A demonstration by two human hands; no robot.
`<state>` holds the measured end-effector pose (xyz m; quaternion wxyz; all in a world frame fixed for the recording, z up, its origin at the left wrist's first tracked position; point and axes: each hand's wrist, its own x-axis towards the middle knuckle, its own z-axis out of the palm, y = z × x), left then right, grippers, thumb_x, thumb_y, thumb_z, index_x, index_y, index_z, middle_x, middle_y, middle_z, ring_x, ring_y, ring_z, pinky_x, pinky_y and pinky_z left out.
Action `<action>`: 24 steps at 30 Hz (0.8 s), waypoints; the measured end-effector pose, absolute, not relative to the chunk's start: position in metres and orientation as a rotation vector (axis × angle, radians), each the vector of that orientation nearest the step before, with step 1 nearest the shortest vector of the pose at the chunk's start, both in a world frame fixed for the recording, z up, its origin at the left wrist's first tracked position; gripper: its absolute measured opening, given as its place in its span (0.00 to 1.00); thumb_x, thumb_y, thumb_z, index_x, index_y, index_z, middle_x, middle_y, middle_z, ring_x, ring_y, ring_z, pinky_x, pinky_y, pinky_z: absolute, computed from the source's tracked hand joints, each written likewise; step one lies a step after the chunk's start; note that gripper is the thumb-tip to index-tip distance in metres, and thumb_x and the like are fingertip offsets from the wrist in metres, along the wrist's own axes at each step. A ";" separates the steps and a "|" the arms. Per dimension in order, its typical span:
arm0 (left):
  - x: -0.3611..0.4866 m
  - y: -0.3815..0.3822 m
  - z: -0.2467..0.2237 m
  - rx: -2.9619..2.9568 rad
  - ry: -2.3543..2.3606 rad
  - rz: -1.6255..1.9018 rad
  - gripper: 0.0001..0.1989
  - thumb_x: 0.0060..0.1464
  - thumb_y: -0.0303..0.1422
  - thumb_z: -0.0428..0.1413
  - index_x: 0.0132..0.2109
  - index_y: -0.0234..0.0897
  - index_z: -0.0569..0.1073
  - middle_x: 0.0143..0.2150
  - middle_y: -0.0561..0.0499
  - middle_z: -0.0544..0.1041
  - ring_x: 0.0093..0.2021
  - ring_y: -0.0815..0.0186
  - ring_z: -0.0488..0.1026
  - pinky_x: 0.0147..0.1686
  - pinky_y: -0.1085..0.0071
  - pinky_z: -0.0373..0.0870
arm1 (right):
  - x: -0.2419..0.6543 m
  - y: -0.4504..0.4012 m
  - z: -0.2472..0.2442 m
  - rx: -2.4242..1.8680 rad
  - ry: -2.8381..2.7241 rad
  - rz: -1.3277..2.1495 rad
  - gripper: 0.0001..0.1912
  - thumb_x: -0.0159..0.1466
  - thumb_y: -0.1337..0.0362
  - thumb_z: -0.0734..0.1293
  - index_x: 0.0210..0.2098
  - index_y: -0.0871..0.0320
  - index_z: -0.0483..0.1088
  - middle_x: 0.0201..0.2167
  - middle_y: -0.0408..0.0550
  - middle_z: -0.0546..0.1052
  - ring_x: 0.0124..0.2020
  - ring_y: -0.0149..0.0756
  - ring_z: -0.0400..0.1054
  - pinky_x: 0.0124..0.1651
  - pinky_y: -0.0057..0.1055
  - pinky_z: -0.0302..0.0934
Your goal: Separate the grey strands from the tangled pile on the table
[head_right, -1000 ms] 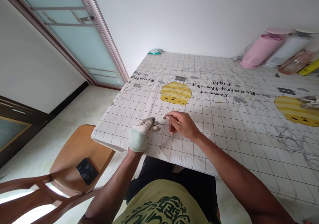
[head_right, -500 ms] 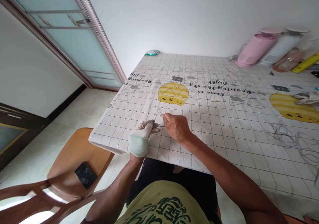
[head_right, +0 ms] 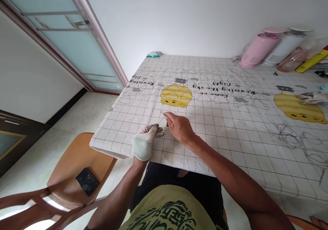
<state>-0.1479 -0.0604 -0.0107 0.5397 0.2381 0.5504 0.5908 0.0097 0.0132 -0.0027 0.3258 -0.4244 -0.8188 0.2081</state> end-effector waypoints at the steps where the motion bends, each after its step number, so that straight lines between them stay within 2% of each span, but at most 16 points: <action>1: -0.148 -0.060 -0.012 0.567 1.308 1.406 0.10 0.60 0.35 0.64 0.45 0.33 0.82 0.39 0.43 0.86 0.35 0.61 0.86 0.44 0.67 0.81 | 0.010 0.013 -0.004 -1.094 -2.151 0.554 0.18 0.78 0.58 0.57 0.55 0.57 0.75 0.30 0.48 0.80 0.28 0.36 0.73 0.35 0.31 0.64; 7: -0.146 -0.056 -0.013 0.548 1.296 1.356 0.11 0.58 0.35 0.65 0.44 0.32 0.81 0.38 0.43 0.86 0.34 0.60 0.86 0.43 0.66 0.82 | 0.007 0.013 -0.009 -1.110 -2.123 0.580 0.16 0.75 0.64 0.58 0.52 0.56 0.75 0.28 0.46 0.79 0.27 0.36 0.73 0.34 0.32 0.65; 10: -0.147 -0.055 -0.011 0.515 1.315 1.367 0.11 0.58 0.35 0.66 0.44 0.32 0.81 0.38 0.43 0.86 0.35 0.60 0.86 0.44 0.66 0.82 | 0.006 0.012 -0.006 -1.130 -2.063 0.678 0.14 0.76 0.61 0.58 0.51 0.56 0.74 0.26 0.46 0.79 0.26 0.36 0.73 0.33 0.32 0.66; 14: -0.153 -0.055 -0.009 0.517 1.329 1.431 0.12 0.59 0.37 0.65 0.45 0.33 0.82 0.40 0.44 0.86 0.37 0.61 0.86 0.48 0.66 0.81 | 0.016 0.013 0.004 -1.166 -1.923 0.940 0.18 0.76 0.51 0.62 0.54 0.57 0.71 0.34 0.50 0.83 0.32 0.39 0.79 0.36 0.34 0.71; 17: -0.156 -0.056 -0.011 0.522 1.306 1.479 0.14 0.60 0.38 0.65 0.47 0.32 0.81 0.43 0.43 0.86 0.39 0.62 0.86 0.50 0.66 0.81 | 0.029 0.013 0.011 -1.183 -1.843 1.184 0.21 0.76 0.46 0.63 0.50 0.57 0.73 0.38 0.52 0.84 0.33 0.39 0.80 0.33 0.33 0.72; 20: -0.156 -0.055 -0.012 0.533 1.303 1.484 0.15 0.60 0.39 0.65 0.48 0.32 0.81 0.43 0.42 0.86 0.39 0.62 0.86 0.49 0.67 0.80 | 0.034 0.011 0.011 -1.079 -1.808 1.389 0.20 0.75 0.47 0.63 0.51 0.58 0.73 0.37 0.52 0.84 0.32 0.39 0.80 0.32 0.33 0.73; 24: -0.157 -0.052 -0.010 0.540 1.322 1.438 0.14 0.58 0.39 0.66 0.45 0.33 0.82 0.41 0.43 0.86 0.36 0.62 0.86 0.44 0.69 0.80 | 0.031 0.007 0.010 -1.005 -1.777 1.380 0.18 0.75 0.51 0.64 0.52 0.59 0.74 0.33 0.49 0.82 0.29 0.37 0.79 0.31 0.32 0.72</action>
